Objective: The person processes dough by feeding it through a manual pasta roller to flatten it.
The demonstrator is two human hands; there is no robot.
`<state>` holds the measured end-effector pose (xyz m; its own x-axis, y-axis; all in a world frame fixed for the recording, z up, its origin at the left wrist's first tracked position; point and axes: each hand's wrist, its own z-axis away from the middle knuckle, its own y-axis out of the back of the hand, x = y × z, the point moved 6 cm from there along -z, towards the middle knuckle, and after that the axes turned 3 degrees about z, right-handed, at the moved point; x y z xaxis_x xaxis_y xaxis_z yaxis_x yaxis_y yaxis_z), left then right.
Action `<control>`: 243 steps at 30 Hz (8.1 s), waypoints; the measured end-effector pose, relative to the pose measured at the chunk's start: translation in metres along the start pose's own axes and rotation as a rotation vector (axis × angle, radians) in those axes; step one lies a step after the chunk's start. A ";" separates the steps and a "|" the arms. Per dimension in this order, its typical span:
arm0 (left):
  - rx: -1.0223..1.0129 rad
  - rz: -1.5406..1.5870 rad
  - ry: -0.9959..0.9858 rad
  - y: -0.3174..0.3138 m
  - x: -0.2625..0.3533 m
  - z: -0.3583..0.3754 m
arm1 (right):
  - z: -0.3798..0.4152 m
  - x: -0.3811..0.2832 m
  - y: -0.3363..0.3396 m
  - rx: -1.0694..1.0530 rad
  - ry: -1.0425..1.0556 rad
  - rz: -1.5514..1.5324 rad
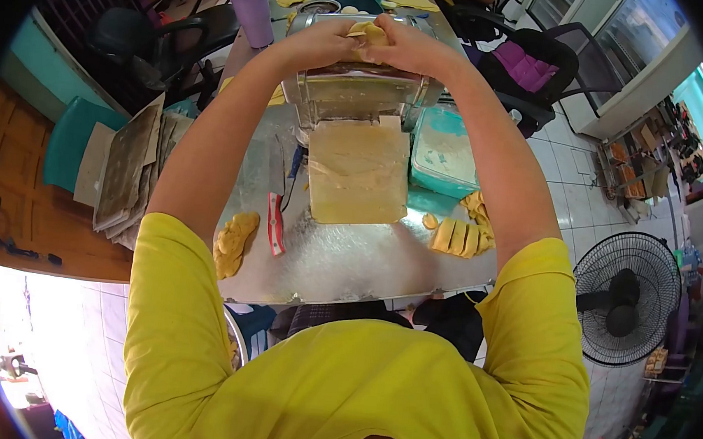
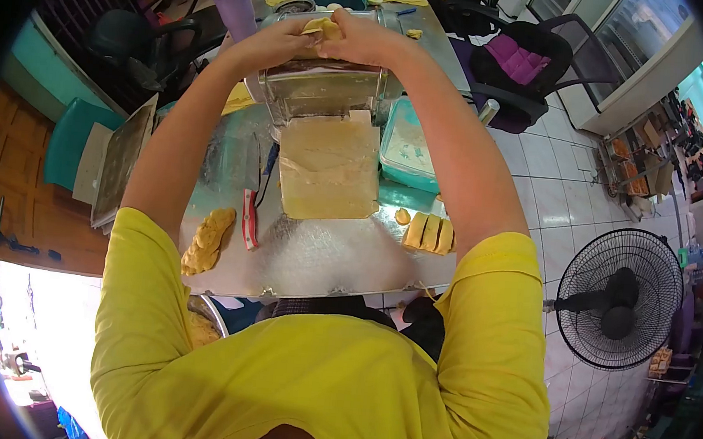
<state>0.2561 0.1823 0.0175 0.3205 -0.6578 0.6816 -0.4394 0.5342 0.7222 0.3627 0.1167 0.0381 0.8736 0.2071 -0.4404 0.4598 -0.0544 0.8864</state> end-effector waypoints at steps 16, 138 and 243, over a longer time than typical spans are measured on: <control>0.794 0.025 -0.124 -0.005 0.054 0.089 | -0.017 0.002 -0.023 0.254 0.090 -0.061; 0.661 -0.433 0.095 -0.152 0.000 0.229 | 0.283 0.018 -0.118 0.484 -0.458 0.439; 0.285 0.733 0.219 -0.176 0.002 0.189 | 0.138 0.125 -0.058 -0.380 -0.230 0.438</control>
<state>0.1757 -0.0130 -0.1305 0.0122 -0.0590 0.9982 -0.7884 0.6134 0.0459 0.4671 0.0108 -0.0884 0.9996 0.0263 -0.0061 -0.0013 0.2732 0.9620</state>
